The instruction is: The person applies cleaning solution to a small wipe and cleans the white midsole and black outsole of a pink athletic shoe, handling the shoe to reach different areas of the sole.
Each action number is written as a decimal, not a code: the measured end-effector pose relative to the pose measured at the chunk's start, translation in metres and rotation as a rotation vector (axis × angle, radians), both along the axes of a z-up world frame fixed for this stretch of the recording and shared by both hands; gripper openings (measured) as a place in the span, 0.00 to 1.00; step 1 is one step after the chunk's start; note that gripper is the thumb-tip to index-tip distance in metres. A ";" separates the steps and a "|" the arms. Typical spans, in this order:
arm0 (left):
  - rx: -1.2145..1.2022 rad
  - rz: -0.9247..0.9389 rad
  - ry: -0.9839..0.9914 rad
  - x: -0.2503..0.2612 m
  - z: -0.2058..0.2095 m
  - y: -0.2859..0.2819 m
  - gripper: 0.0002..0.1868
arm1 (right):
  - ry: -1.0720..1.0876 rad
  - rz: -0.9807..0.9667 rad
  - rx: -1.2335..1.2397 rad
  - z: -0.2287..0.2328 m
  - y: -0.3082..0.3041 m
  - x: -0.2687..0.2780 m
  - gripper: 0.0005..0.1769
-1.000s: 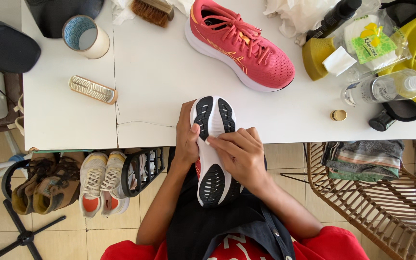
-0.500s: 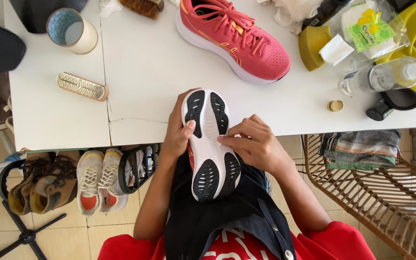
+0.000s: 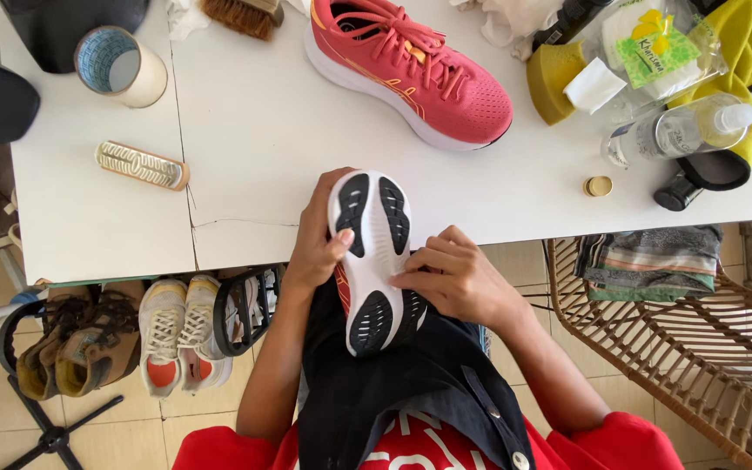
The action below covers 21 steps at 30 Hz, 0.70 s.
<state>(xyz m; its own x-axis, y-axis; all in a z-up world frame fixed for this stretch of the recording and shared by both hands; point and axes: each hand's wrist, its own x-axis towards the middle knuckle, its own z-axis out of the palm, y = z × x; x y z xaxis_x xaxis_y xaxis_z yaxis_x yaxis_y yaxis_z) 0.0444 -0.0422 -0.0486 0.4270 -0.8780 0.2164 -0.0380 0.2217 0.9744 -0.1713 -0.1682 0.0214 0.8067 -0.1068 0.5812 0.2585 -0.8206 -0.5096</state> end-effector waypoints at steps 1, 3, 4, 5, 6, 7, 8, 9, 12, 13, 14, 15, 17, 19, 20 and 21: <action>-0.002 -0.003 -0.001 0.000 -0.002 -0.002 0.47 | -0.001 -0.003 -0.002 -0.002 -0.004 0.004 0.07; -0.003 0.097 -0.081 -0.004 -0.008 -0.002 0.47 | -0.055 -0.089 -0.098 -0.007 -0.010 0.009 0.07; 0.000 0.098 -0.078 -0.011 -0.009 -0.003 0.47 | -0.051 -0.088 -0.095 -0.010 -0.010 0.012 0.07; -0.050 0.128 0.019 -0.015 -0.010 -0.006 0.44 | -0.078 -0.128 -0.084 -0.013 -0.011 0.018 0.07; -0.100 0.158 0.115 -0.019 -0.011 -0.009 0.42 | -0.105 -0.168 -0.072 -0.016 -0.012 0.024 0.07; -0.097 0.160 0.114 -0.007 -0.015 -0.013 0.42 | -0.106 -0.166 -0.069 -0.013 -0.014 0.029 0.07; -0.128 0.208 0.056 0.005 -0.020 -0.018 0.41 | -0.106 -0.148 -0.047 -0.010 -0.016 0.036 0.07; -0.156 0.256 0.000 0.015 -0.026 -0.020 0.41 | -0.102 -0.129 -0.025 -0.008 -0.016 0.040 0.08; -0.206 0.292 -0.008 0.018 -0.020 -0.023 0.35 | -0.036 0.060 0.033 -0.002 -0.027 0.033 0.09; -0.207 0.290 -0.011 0.018 -0.015 -0.025 0.35 | -0.038 0.058 0.032 -0.001 -0.032 0.033 0.09; -0.130 0.299 -0.126 0.018 -0.010 -0.026 0.39 | -0.030 0.065 0.024 -0.001 -0.037 0.034 0.07; -0.052 0.310 -0.239 0.016 -0.007 -0.027 0.43 | -0.018 0.072 0.017 -0.001 -0.041 0.034 0.06; -0.047 0.314 -0.237 0.018 -0.009 -0.026 0.44 | -0.072 0.014 0.016 -0.018 -0.042 0.042 0.05; -0.038 0.325 -0.235 0.018 -0.011 -0.027 0.44 | -0.126 -0.039 0.018 -0.026 -0.042 0.045 0.06; -0.044 0.334 -0.236 0.018 -0.010 -0.027 0.44 | -0.102 -0.005 0.063 -0.025 -0.041 0.043 0.06; -0.049 0.345 -0.237 0.019 -0.010 -0.027 0.43 | -0.079 0.029 0.107 -0.024 -0.041 0.042 0.06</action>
<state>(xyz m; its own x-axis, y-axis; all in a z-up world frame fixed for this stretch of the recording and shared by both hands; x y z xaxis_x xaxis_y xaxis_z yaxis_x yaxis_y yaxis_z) 0.0630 -0.0690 -0.0588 0.6271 -0.6787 0.3822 -0.3402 0.2028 0.9182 -0.1292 -0.2089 -0.0024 0.7627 -0.1488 0.6294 0.3244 -0.7539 -0.5713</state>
